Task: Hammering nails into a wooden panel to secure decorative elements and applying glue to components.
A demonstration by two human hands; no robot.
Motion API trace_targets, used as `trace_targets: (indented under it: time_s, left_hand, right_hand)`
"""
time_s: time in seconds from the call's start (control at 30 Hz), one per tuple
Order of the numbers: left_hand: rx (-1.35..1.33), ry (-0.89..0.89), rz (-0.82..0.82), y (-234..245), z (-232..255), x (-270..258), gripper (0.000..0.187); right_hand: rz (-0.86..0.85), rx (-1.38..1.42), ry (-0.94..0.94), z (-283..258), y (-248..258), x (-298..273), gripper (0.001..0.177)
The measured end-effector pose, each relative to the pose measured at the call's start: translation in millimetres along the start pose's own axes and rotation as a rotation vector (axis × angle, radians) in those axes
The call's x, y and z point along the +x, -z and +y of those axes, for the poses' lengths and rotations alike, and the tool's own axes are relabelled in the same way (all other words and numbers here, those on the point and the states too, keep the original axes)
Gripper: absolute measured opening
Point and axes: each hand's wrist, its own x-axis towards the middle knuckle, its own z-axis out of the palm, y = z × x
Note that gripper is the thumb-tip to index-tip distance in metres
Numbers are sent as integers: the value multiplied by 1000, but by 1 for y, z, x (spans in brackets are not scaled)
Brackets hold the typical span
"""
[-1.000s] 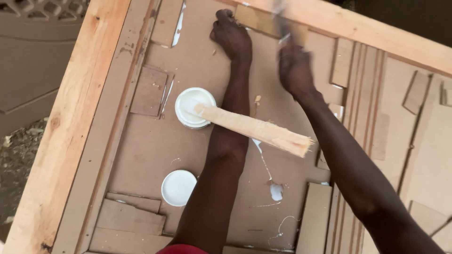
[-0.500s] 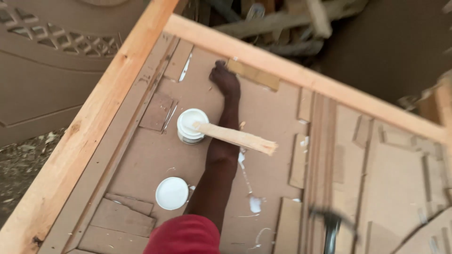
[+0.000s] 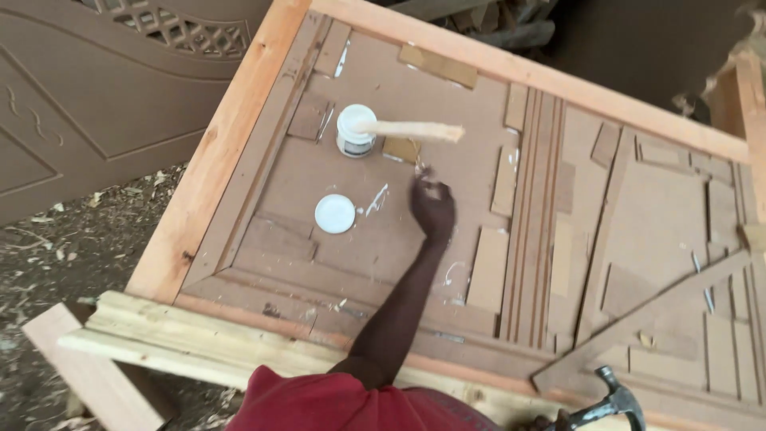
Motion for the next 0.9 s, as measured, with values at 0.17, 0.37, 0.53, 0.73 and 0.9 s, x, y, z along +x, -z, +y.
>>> trace_targets:
  time_s: [0.17,0.37,0.53,0.73,0.9]
  left_hand:
    - [177,-115,200,61,-58,85,98]
    - [-110,-252,-2,63,-78,165,120]
    - [29,21,-95,60,-69,154,109]
    - [80,0,-50,54,-46,161,110]
    - [59,-58,21,70,15,137,102]
  right_hand:
    - [250,170,-146,33,-13,-64,25]
    - [401,289,-6,-9,-62,-129,30]
    - [382,176,84,-13,-69,-127,21]
    - [380,160,126,-10,-67,-127,17]
    - [393,165,149,-18,-75,-135,22]
